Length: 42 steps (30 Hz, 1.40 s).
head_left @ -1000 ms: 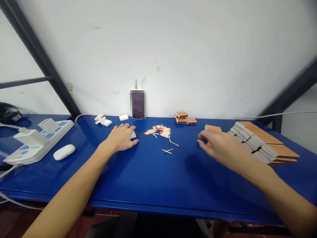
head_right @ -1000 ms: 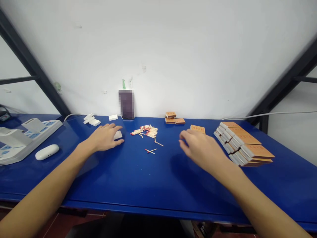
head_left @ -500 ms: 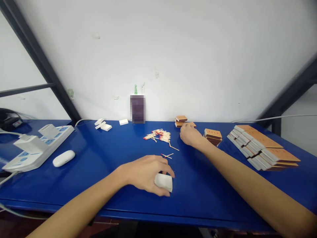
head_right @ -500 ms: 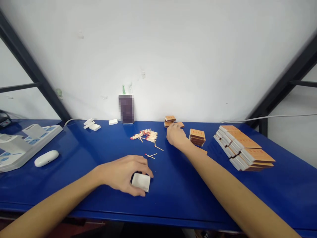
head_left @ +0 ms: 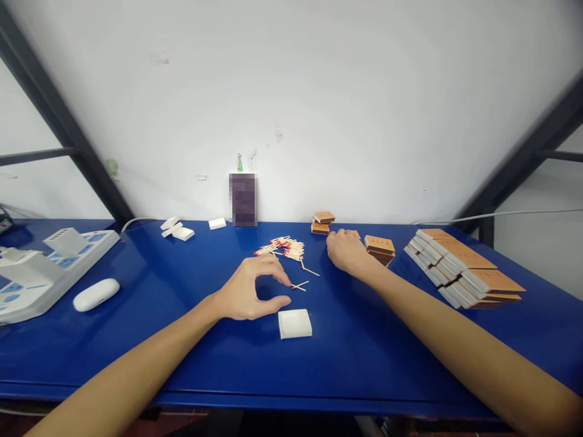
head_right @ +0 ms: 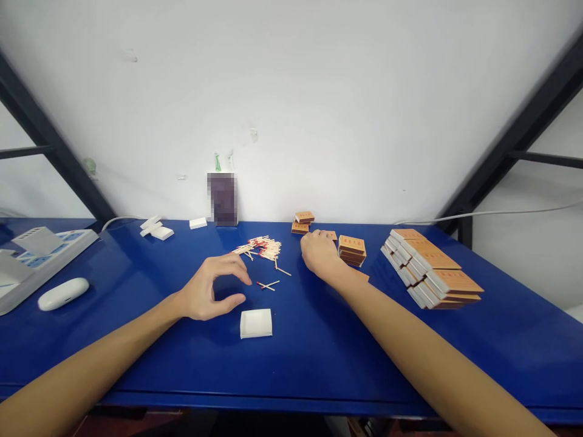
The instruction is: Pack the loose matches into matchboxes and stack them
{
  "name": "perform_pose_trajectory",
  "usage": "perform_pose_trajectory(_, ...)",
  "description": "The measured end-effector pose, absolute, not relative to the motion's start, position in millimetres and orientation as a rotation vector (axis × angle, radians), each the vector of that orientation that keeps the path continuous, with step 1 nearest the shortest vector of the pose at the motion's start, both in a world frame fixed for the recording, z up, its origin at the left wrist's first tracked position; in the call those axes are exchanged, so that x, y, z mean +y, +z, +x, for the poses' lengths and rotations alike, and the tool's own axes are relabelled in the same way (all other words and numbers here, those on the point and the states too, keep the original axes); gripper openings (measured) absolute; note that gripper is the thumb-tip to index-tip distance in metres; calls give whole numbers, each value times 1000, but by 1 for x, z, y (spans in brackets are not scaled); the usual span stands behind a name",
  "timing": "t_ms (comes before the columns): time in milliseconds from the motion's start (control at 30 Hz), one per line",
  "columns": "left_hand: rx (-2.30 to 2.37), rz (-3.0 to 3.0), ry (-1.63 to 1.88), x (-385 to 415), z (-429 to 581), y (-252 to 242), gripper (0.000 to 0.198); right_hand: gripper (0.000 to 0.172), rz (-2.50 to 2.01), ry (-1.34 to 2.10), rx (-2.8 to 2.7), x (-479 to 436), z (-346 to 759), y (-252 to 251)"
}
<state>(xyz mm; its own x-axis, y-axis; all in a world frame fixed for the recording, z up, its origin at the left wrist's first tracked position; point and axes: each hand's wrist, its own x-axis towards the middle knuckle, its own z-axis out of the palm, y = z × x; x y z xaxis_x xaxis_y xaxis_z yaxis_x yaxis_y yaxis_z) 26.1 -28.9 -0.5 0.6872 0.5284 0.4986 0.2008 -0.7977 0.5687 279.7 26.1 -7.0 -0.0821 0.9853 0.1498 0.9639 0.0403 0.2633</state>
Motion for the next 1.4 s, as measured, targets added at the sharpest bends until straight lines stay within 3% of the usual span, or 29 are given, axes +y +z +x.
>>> perform_pose_trajectory(100, 662, 2647, 898, -23, 22, -4, 13, 31, 2004, 444, 2269, 10, 273, -8)
perform_pose_trajectory(367, 911, 2830, 541, -19, 37, -14, 30, 34, 1758, 458, 2606, -31, 254, 2)
perform_pose_trajectory(533, 892, 2883, 394, -20, 49, -11, 17, 25, 1753, 223, 2726, -18, 252, -9)
perform_pose_trajectory(733, 954, 2976, 180, -24, 32, -3, 19, 19, 1698, 45, 2749, -23, 266, -10)
perform_pose_trajectory(933, 750, 2627, 344, -38, 24, 15, 8, 16, 1810, -188, 3025, -33, 269, 1)
perform_pose_trajectory(1100, 714, 2573, 236, -54, 40, 14, 1, 17, 1924, -547, 3155, -39, 267, 9)
perform_pose_trajectory(1200, 721, 2606, 327, -53, 40, 12, 11, 17, 1813, -892, 3155, -48, 261, 10)
perform_pose_trajectory(1300, 710, 2565, 541, -41, 32, 12, 7, 16, 1578, -1242, 3112, -60, 253, 10)
perform_pose_trajectory(1400, 786, 2549, 697, -26, 22, 10, 12, 15, 1365, -1311, 3094, -71, 246, 7)
